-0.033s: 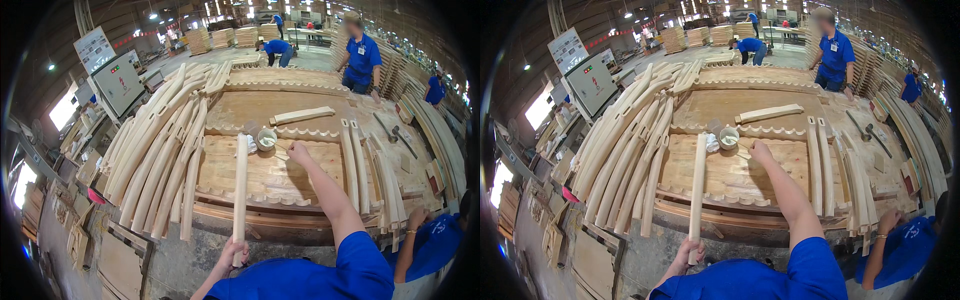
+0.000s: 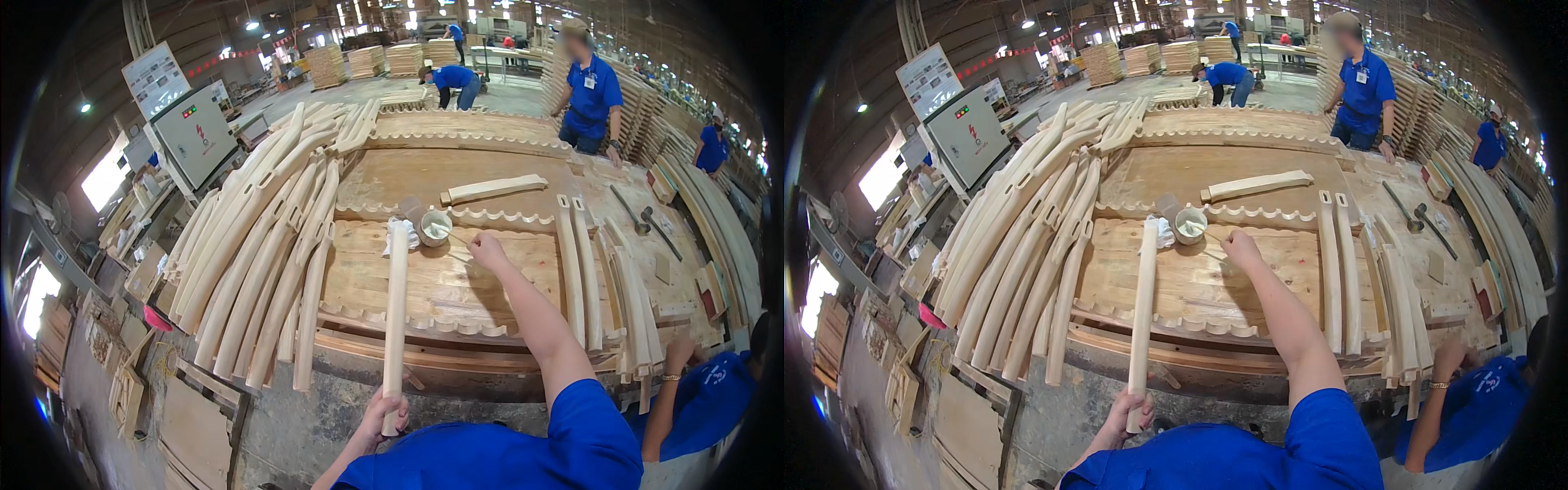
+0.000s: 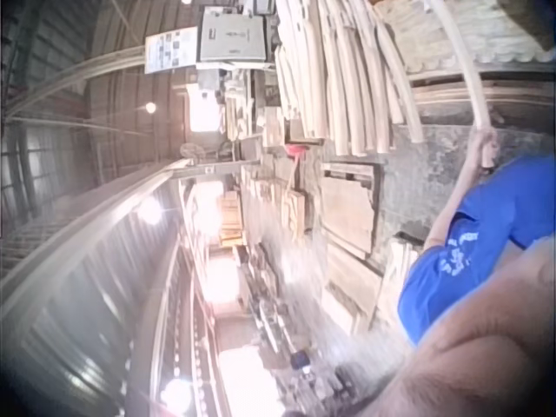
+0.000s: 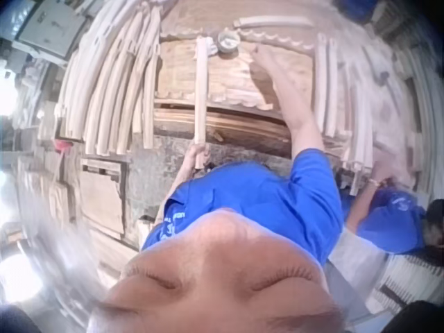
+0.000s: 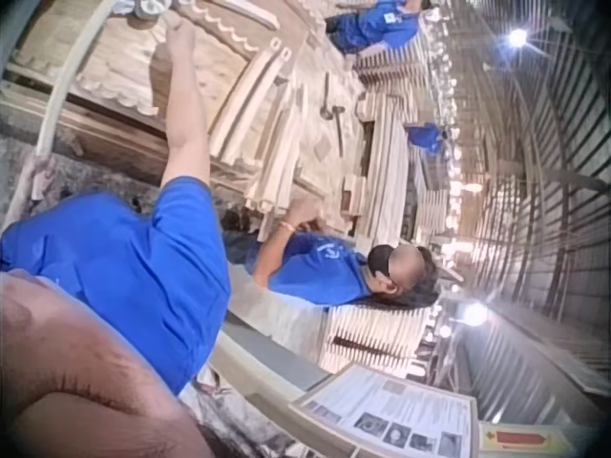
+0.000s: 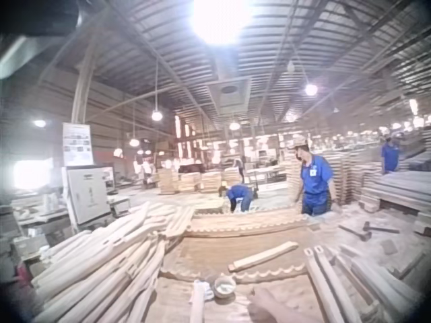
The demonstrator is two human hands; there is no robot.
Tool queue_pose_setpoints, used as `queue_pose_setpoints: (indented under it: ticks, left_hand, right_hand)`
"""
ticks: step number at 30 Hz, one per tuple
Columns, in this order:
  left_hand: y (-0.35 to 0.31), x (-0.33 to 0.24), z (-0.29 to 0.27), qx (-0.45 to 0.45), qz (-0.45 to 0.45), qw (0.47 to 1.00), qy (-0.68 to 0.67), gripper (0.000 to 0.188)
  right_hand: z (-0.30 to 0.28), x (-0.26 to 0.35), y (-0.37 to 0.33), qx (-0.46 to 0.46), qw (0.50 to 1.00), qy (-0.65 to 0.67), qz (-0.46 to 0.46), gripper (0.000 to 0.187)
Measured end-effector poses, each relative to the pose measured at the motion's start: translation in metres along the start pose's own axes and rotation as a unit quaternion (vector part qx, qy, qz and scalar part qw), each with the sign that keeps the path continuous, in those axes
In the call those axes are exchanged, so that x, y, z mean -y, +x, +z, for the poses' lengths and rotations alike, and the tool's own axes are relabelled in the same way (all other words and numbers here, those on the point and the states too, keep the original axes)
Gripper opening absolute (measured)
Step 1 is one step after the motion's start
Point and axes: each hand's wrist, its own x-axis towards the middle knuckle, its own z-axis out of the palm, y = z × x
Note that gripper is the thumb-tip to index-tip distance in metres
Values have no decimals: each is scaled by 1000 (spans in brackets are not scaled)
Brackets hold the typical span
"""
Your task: The person repeatedly picks up curved wooden chair legs, applies glue to the mortise holes using a small brush, and places them back on the workbench. The process is repeated for multiple pieces in a factory setting.
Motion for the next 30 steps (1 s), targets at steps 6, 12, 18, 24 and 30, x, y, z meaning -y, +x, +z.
queue_pose_setpoints:
  ticks: [6,12,18,24,30]
  left_hand:
    - [7,13,-1,45,-27,998,-44,57]
    - [17,22,8,-111,5,992,66,41]
    - [15,19,18,-115,67,977,164,31]
    - [21,21,14,-182,31,980,74,32]
    - [13,22,18,-203,73,971,100,41]
  right_hand:
    - [-3,-12,-4,-56,998,33,-23,18]
    - [-13,11,-10,-90,995,-43,-21,16]
    - [-21,1,-1,-132,986,-76,-60,15]
    - [-23,15,-10,-101,992,-66,-27,17]
    - [-31,22,-10,-83,996,-16,-12,17]
